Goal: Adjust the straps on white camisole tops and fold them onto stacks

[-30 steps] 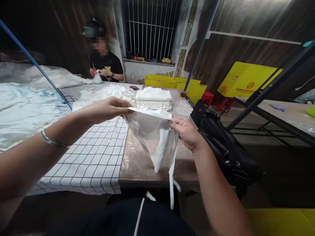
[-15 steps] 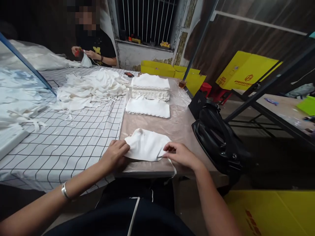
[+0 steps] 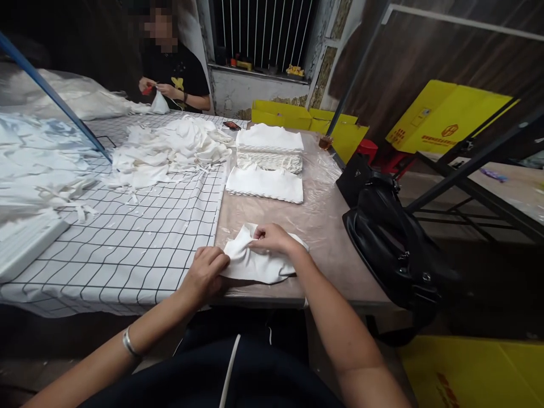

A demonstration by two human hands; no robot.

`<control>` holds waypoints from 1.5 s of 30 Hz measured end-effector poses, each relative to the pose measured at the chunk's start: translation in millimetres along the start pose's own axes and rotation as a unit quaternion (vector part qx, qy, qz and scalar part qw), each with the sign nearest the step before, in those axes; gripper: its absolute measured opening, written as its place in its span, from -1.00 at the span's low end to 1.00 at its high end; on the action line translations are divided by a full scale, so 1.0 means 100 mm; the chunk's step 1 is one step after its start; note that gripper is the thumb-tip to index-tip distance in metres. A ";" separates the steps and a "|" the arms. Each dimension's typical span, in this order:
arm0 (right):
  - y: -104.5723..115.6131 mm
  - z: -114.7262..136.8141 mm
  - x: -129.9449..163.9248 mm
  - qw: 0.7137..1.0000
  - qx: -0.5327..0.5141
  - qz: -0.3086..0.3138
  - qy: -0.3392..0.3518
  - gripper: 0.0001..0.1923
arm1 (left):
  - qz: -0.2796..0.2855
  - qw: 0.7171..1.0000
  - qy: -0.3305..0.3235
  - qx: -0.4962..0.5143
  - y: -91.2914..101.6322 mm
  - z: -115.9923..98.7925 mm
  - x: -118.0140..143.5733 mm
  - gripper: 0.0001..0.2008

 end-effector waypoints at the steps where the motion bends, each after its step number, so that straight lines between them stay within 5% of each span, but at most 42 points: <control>1: 0.08 -0.01 0.07 0.997 -0.073 0.001 0.014 -0.61 | -0.029 1.000 -0.002 0.005 0.05 0.00 -0.02 -0.78; 5: 0.50 -0.10 0.43 0.968 -0.240 -0.067 0.030 -0.53 | -0.142 0.987 -0.013 0.068 0.20 -0.11 -0.21 -0.83; 8: 0.67 -0.08 0.79 0.972 -0.158 -0.174 0.022 -0.48 | -0.147 0.979 -0.057 0.131 0.13 -0.36 -0.49 -0.80; 11: 0.52 0.04 1.16 0.979 -0.014 -0.198 0.041 -0.28 | -0.106 0.977 -0.121 0.138 -0.05 -0.68 -0.78 -0.74; 13: 0.36 0.05 1.38 0.972 0.027 -0.230 0.031 -0.41 | -0.077 0.975 -0.166 0.130 -0.20 -0.89 -0.91 -0.71; 18: 0.29 -0.21 1.85 0.872 0.122 -0.470 -0.058 -0.89 | -0.042 0.977 -0.185 0.094 -0.62 -1.10 -0.91 -0.70; 22: 0.51 -0.28 2.12 0.790 0.201 -0.571 -0.093 -0.91 | -0.031 0.995 -0.084 0.049 -0.72 -0.75 -0.83 -0.76; 26: 0.96 -0.34 2.26 0.755 0.228 -0.597 -0.145 -0.91 | -0.007 0.993 0.109 0.046 -0.39 -0.09 -0.95 -0.84; 31: 1.68 -0.48 1.91 0.828 0.177 -0.499 -0.188 -0.85 | 0.135 0.938 0.287 0.137 0.27 0.54 -1.46 -0.87; 35: 2.13 -0.44 1.31 0.908 0.002 -0.381 -0.174 -0.80 | 0.184 0.914 0.320 0.170 0.76 0.81 -2.08 -0.85; 40: 2.58 -0.25 0.74 0.918 -0.107 -0.356 -0.139 -0.71 | 0.094 0.926 0.319 0.181 1.27 0.96 -2.73 -0.79; 43: 2.62 -0.20 0.67 0.909 -0.100 -0.382 -0.134 -0.69 | 0.060 0.947 0.305 0.082 1.42 0.90 -2.75 -0.77; 45: 2.42 -0.24 0.74 0.916 -0.053 -0.380 -0.121 -0.73 | 0.069 0.960 0.271 0.019 1.33 0.79 -2.49 -0.80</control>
Point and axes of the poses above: each hand's wrist, its own x-axis away from the middle knuckle, its own y-axis out of the back of the hand, z = x × y, the point moved 4 cm from there along -x, towards the middle knuckle, and after that the axes turned 13 degrees about x, right-handed, at the moved point
